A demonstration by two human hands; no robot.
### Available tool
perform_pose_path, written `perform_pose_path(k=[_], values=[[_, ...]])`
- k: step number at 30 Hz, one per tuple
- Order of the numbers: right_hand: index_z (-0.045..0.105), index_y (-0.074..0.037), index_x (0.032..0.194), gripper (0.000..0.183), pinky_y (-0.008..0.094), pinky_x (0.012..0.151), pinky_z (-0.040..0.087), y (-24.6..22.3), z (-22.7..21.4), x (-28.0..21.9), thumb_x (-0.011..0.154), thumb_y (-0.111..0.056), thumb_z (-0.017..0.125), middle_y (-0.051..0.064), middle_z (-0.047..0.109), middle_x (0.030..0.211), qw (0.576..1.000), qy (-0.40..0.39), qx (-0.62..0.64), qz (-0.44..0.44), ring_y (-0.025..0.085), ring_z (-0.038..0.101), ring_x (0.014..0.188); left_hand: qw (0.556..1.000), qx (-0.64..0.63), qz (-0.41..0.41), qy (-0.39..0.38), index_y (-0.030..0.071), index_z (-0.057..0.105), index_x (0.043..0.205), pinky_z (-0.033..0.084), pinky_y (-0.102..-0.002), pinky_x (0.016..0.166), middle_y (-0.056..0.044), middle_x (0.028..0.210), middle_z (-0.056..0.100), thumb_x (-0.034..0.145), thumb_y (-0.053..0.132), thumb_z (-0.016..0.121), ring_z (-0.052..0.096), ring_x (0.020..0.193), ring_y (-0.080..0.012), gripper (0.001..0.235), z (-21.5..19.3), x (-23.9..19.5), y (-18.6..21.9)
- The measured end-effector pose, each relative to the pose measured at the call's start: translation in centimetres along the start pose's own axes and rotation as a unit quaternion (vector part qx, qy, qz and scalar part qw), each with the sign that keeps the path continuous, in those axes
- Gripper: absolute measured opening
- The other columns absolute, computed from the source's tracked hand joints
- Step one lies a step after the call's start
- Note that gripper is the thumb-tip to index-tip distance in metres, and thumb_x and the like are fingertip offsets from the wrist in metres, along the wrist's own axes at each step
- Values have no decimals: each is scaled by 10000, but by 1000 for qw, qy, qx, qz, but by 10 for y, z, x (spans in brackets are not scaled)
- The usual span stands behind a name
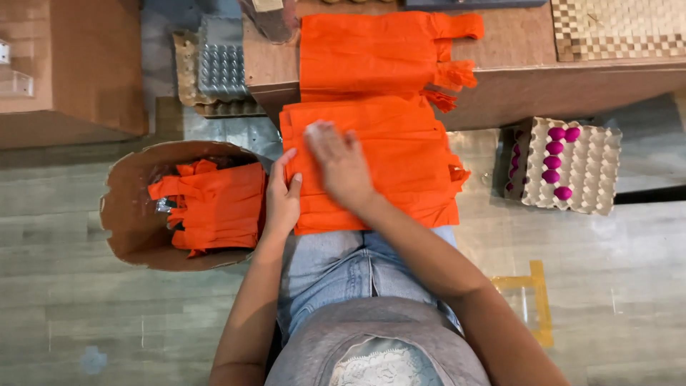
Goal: Folding orange shopping bags and placing them into a cardboard box at a workbench.
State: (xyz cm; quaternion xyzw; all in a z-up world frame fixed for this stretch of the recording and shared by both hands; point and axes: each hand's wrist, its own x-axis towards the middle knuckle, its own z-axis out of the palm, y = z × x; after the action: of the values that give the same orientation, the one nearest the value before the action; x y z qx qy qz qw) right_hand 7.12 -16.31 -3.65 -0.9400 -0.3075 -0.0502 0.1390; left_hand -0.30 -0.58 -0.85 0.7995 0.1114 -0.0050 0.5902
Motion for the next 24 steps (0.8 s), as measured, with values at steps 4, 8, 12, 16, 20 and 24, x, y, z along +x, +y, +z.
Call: perform_pose_path(k=[4,8,12,16,20,24], values=[[510,-111,1619,729,609,1212,259,74,-18,-46,894,-35,513,130,512,1657,995,19,-79,60,288,328,1608,999,-27,-19,4,116,460,1622,206,-578,1309,-161,1651,428,1135,32,478,323,1585,-375,494,0,-6,13],[564,-174,1575,799,576,1011,483,158,-23,-101,811,52,505,64,594,1544,968,-14,-17,250,322,542,1371,999,-26,-17,6,151,466,1622,220,-570,1314,-155,1637,433,1142,78,495,329,1584,-372,486,-3,-9,18],[528,-223,1645,938,531,904,607,153,-83,-106,798,180,495,32,568,1596,932,141,2,332,408,692,1235,999,-28,-22,-8,176,451,1635,227,-623,1290,-200,1629,422,1156,215,510,317,1582,-426,484,-13,-23,47],[493,-136,1645,897,559,1040,504,34,-76,-71,807,183,497,119,508,1636,966,123,111,199,403,539,1389,999,26,-5,-43,156,446,1642,217,-625,1293,-237,1621,400,1081,169,637,297,1585,-456,593,-12,-36,26],[466,-38,1625,672,526,1250,352,-55,-21,-61,957,28,428,203,460,1676,968,93,223,-64,346,392,1589,997,-17,21,-75,60,261,1710,148,-574,1326,-226,1684,314,994,-92,561,228,1617,-389,791,-15,-42,4],[466,-34,1610,529,477,1275,311,-46,-37,-77,1090,-99,397,204,460,1674,985,51,71,-148,326,425,1579,996,-5,13,-91,37,210,1721,127,-564,1337,-220,1734,261,976,-103,574,183,1638,-370,841,-19,-46,6]])
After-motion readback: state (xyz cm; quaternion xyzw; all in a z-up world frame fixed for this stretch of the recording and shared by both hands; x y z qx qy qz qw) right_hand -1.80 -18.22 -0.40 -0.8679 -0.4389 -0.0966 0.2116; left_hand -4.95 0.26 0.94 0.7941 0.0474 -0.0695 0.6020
